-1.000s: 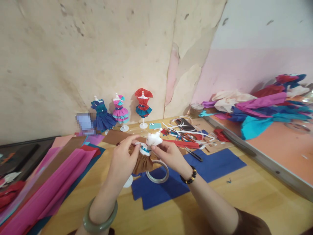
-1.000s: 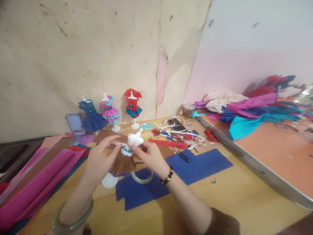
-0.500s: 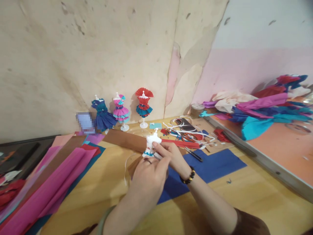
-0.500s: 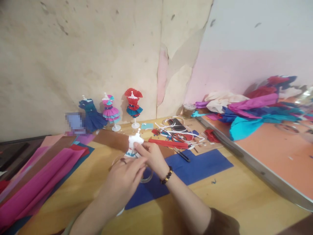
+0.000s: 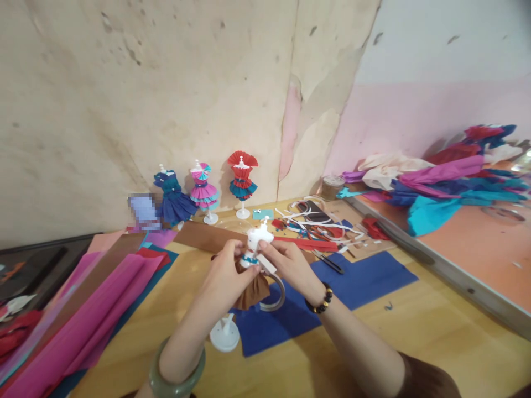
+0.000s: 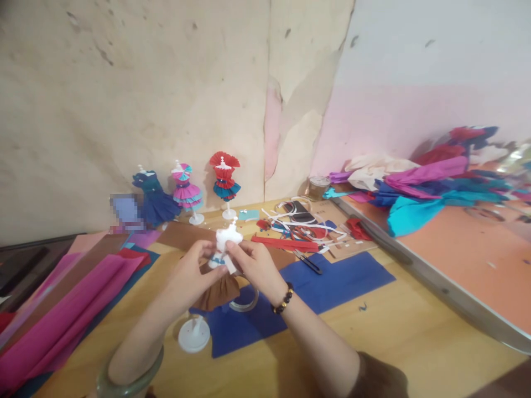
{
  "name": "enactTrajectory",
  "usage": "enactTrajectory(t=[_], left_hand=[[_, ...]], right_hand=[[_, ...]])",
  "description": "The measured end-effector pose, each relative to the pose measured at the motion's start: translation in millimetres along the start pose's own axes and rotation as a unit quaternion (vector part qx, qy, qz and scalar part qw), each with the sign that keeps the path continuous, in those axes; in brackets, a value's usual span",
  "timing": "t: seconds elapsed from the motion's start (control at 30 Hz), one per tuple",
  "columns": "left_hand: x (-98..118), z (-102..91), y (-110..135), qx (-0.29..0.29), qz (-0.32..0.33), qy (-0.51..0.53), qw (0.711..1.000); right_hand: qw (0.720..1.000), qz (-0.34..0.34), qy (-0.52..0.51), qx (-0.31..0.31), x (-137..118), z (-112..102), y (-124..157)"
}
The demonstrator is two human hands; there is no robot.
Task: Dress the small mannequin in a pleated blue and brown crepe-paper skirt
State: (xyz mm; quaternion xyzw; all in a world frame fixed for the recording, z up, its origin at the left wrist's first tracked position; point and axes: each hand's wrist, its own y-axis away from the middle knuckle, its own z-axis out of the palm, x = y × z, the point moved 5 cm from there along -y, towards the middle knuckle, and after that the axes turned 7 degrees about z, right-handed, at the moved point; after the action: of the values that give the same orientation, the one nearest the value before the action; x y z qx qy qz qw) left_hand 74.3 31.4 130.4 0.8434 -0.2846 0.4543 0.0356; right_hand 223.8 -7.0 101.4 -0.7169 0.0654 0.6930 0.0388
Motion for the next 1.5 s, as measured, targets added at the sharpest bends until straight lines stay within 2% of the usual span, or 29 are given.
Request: enactTrajectory(t=[0.13, 0.33, 0.47, 0.57, 0.73, 0.9, 1.0, 1.17, 1.5], left_hand=[[1.5, 3.2, -0.6, -0.022, 0.005, 0.104, 0.994], [7.1, -15.8, -5.3, 0.014, 0.014, 0.079, 0.997], [7.7, -21.4, -3.9, 0.007, 0.021, 0.066, 0.998], [6.5, -24.6, -0.9, -0.007, 0.029, 0.073, 0.997], [9.6, -34.8, 2.8, -0.021, 0.048, 0.085, 0.995], [10.4, -45.4, 2.9, -0.028, 0.035, 0.085, 0.995], [8.4, -48.4, 2.1, -0.039, 0.031, 0.097, 0.994], [3.5, -49.7, 1.4, -0.046, 0.013, 0.118, 0.992], [-1.5, -41.0, 2.2, -0.113, -0.05, 0.236, 0.964]], right_hand=[[0.999, -0.027, 0.046, -0.008, -10.3, -5.2, 3.9], [0.987, -0.081, 0.123, -0.067, -23.5, -13.3, 6.7], [0.991, -0.049, 0.085, -0.087, -13.1, -13.1, 2.2], [0.995, -0.025, 0.058, -0.081, -8.3, -11.8, 0.7], [0.991, -0.097, 0.049, -0.078, -19.2, -6.6, 5.6], [0.99, -0.025, -0.001, -0.14, -7.0, 0.1, 4.9], [0.988, -0.015, 0.007, -0.154, -2.2, 0.4, 3.9], [0.986, -0.021, 0.003, -0.165, -4.8, 0.7, 4.8], [0.986, -0.042, 0.014, -0.158, -11.9, 0.5, 7.4]])
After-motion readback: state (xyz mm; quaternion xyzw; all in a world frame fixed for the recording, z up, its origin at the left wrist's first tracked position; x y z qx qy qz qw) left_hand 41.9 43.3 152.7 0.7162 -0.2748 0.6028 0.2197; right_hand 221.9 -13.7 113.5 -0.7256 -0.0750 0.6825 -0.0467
